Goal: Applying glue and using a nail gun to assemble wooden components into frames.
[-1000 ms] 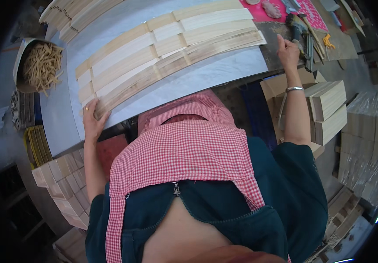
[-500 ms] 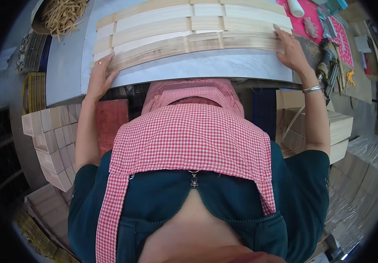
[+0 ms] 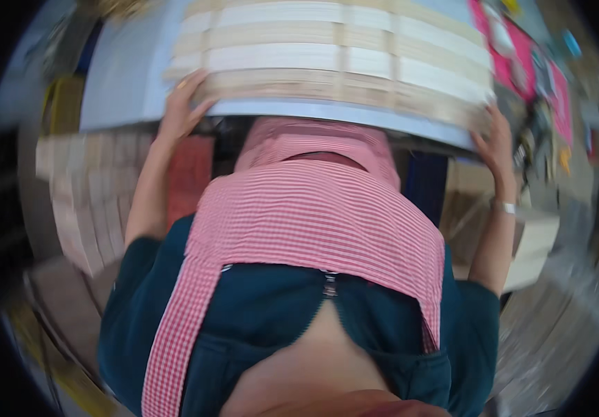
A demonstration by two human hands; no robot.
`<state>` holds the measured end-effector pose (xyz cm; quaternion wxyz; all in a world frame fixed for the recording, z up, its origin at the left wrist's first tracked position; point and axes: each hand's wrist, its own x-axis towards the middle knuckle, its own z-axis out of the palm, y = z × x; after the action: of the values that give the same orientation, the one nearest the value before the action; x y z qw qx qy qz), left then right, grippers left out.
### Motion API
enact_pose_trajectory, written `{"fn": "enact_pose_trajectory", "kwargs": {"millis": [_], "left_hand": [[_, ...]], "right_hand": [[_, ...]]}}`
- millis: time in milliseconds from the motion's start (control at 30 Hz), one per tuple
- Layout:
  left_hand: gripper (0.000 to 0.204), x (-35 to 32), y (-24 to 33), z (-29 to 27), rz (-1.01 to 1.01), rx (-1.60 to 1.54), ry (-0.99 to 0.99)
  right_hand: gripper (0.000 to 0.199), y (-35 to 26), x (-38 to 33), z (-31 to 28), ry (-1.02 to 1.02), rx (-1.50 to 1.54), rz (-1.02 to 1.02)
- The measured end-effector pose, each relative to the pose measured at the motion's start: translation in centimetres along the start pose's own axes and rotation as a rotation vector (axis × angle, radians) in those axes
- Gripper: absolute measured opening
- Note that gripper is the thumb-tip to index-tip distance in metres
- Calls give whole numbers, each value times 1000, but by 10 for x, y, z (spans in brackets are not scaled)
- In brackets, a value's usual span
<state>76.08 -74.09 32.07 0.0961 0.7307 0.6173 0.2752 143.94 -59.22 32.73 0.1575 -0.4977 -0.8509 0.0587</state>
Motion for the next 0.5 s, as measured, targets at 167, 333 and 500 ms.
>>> {"fn": "enact_pose_trajectory", "kwargs": {"millis": [167, 333, 500], "left_hand": [[67, -26, -6, -19, -101, 179, 166], [63, -43, -13, -24, -245, 202, 224], [60, -28, -29, -33, -228, 216, 164]], "right_hand": [[75, -14, -15, -13, -43, 67, 187], [77, -10, -15, -9, -46, 74, 167], [77, -7, -11, -4, -30, 111, 203]]}}
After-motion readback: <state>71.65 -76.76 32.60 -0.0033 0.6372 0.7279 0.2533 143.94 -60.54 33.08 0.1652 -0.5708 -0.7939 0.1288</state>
